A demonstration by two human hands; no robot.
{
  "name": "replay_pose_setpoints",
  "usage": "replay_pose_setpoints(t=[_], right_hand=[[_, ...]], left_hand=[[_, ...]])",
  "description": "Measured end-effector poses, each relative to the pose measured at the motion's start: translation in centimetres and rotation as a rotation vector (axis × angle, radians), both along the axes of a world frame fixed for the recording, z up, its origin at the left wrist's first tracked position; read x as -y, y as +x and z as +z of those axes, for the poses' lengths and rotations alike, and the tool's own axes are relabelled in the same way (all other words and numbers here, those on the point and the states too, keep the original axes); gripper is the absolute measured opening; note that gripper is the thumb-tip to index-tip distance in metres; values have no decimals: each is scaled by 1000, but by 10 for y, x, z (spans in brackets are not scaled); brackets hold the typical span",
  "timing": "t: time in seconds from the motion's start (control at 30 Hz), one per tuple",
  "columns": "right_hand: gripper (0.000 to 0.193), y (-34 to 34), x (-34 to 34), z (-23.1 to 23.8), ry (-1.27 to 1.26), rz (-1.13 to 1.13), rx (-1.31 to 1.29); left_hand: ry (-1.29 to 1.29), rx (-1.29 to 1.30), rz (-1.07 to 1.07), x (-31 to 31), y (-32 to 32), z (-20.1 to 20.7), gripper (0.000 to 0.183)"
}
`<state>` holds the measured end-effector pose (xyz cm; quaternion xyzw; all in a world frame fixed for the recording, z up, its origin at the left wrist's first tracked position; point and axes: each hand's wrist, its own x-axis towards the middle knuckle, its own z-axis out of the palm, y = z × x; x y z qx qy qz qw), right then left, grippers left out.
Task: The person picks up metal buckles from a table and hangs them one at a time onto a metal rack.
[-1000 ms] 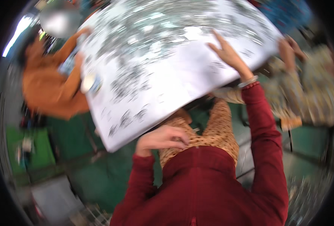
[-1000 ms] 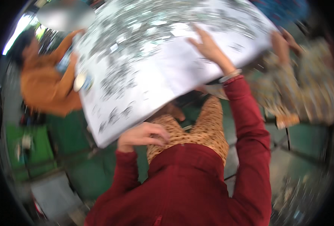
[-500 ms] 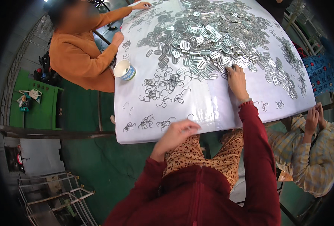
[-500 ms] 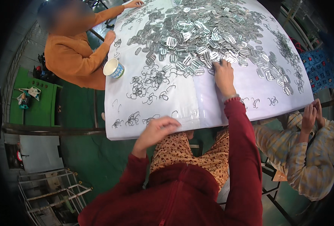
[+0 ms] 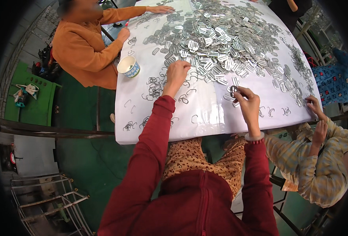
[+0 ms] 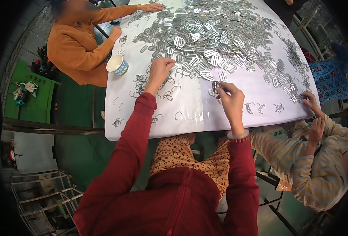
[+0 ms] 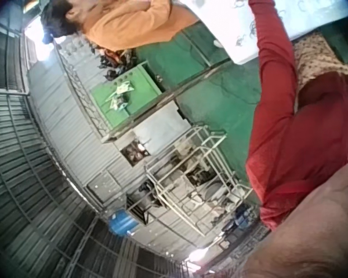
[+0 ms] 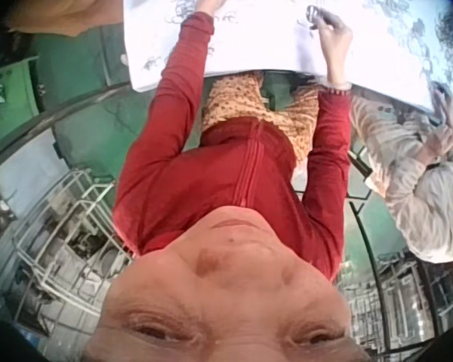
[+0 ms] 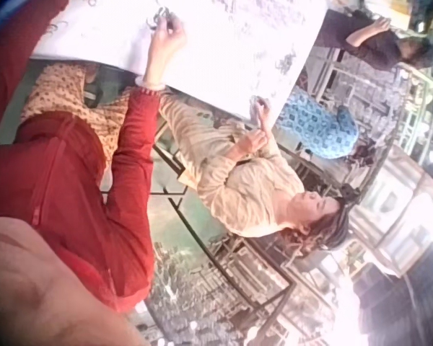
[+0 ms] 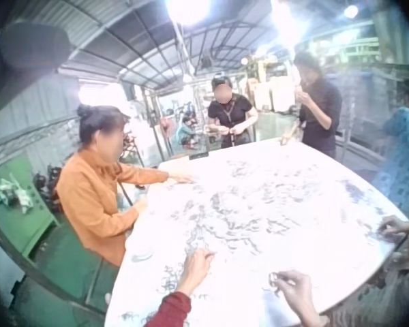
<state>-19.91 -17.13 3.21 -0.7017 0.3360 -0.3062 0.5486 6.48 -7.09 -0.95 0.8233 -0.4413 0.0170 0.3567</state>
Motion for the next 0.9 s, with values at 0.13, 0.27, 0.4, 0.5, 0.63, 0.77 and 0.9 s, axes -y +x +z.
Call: replay_pose_setpoints(t=[0.13, 0.27, 0.4, 0.5, 0.63, 0.77, 0.9], right_hand=[[19, -24, -33, 0, 424, 24, 319], [27, -32, -55, 8, 626, 28, 381], [30, -40, -62, 10, 655, 19, 489], [31, -55, -65, 13, 705, -38, 508], [36, -62, -65, 4, 744, 2, 556], [45, -73, -64, 5, 503, 11, 422], [40, -87, -71, 15, 407, -19, 328]], left_hand=[[141, 217, -136, 15, -3, -15, 9], [184, 351, -171, 14, -3, -26, 12], [-67, 121, -108, 9, -1, -13, 13], [-209, -245, -115, 2, -21, -5, 22], [-257, -859, -253, -38, -103, 53, 20], [-186, -1113, -426, -65, -162, 71, 14], [-226, -912, -588, -67, -200, 69, 8]])
